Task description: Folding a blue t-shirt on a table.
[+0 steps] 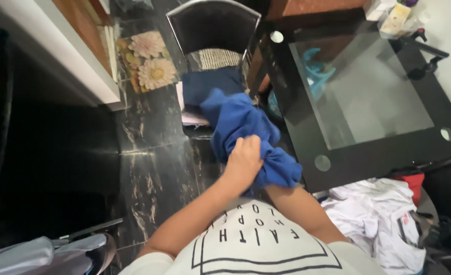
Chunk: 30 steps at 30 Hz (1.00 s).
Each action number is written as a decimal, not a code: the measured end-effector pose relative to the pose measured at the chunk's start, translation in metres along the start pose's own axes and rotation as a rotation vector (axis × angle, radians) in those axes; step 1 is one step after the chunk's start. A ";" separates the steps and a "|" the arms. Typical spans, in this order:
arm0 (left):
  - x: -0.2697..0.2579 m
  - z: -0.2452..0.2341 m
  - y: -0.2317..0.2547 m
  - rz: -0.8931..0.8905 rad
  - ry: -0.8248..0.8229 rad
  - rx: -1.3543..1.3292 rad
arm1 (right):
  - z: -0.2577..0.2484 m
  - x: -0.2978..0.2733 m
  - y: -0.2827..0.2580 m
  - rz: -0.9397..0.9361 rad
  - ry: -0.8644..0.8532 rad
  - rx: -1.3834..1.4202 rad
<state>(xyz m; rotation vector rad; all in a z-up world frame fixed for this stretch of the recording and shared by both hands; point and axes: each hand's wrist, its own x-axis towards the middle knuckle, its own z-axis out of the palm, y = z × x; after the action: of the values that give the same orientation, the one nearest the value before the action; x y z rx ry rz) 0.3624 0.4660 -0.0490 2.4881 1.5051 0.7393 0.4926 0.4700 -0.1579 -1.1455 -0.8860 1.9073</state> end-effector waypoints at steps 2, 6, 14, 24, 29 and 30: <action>-0.003 0.026 -0.006 -0.080 -0.137 -0.477 | 0.007 0.001 -0.010 0.008 0.002 0.052; -0.007 0.027 0.034 -0.105 -0.560 -1.255 | 0.019 0.003 -0.031 0.016 0.007 0.157; 0.017 -0.009 -0.093 -1.023 -0.359 -2.012 | 0.032 -0.007 -0.047 0.037 0.063 0.409; -0.177 0.109 -0.327 -1.234 0.151 -1.154 | -0.017 -0.077 -0.176 -0.281 0.433 0.679; -0.110 0.036 -0.233 -0.892 0.012 -0.403 | 0.007 -0.054 -0.156 -0.347 0.207 0.405; -0.080 0.008 -0.199 -0.667 -0.007 -0.430 | 0.009 -0.041 -0.136 -0.316 0.046 0.374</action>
<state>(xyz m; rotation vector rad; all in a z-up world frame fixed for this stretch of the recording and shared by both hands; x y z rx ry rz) 0.1787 0.4952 -0.1551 1.5414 1.7840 0.8037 0.5303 0.5015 -0.0244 -0.7715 -0.6085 1.6869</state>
